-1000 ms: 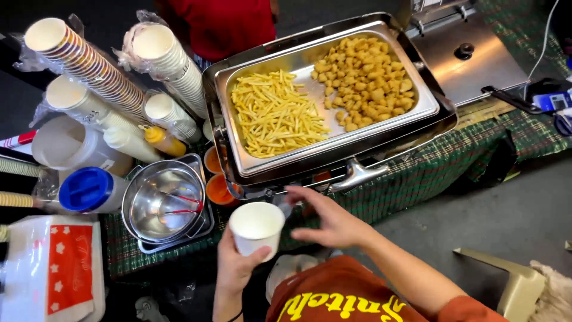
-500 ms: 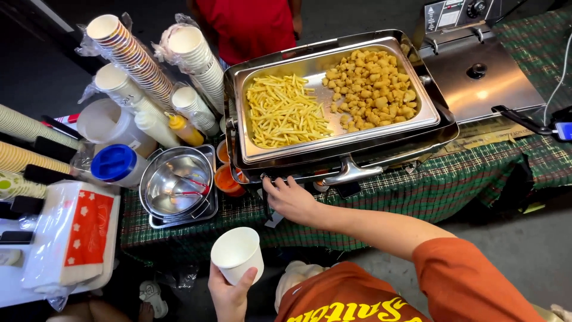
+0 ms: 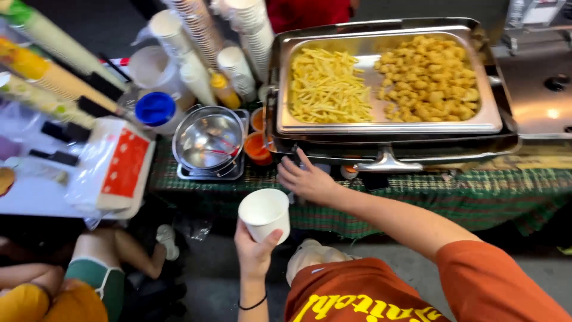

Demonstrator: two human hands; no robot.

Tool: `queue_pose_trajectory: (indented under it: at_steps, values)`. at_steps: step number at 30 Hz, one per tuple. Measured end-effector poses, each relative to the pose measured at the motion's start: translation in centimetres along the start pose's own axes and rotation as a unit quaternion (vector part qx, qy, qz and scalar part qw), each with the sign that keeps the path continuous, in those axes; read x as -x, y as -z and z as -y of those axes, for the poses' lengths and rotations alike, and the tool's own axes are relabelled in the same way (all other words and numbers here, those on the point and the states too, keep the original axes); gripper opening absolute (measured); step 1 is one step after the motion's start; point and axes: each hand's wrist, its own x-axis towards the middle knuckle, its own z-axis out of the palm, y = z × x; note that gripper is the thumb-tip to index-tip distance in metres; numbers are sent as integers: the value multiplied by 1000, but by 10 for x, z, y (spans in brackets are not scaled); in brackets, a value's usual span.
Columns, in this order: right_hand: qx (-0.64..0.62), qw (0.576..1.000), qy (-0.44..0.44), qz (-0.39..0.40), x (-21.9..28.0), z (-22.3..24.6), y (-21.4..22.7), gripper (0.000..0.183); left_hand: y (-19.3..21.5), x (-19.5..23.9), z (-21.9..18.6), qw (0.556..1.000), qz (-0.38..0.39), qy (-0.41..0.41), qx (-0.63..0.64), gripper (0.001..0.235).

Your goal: Serving portions of french fries and fried poppers into paper cups using tongs at a food stall.

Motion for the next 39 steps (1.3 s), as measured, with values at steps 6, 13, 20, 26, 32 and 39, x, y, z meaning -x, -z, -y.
queue_pose_trajectory:
  at_steps: [6, 13, 20, 26, 32, 39]
  values:
    - [120, 979, 97, 134, -31, -26, -9, 31, -4, 34, -16, 999, 6, 25, -26, 88]
    - [76, 912, 53, 399, -57, -53, 44, 23, 1, 58, -8, 996, 27, 79, 21, 84]
    - [-7, 907, -37, 419, -24, -114, 87, 54, 4, 45, -19, 997, 53, 54, 14, 87]
    - [-166, 821, -213, 503, 26, -162, 171, 77, 9, 21, -24, 993, 64, 84, -44, 81]
    - [-258, 829, -389, 308, 106, -199, 171, 48, 0, -31, -20, 986, 83, 94, -110, 86]
    - [-142, 833, -503, 182, 177, -226, 142, 52, -30, -130, -11, 986, 116, 61, -98, 89]
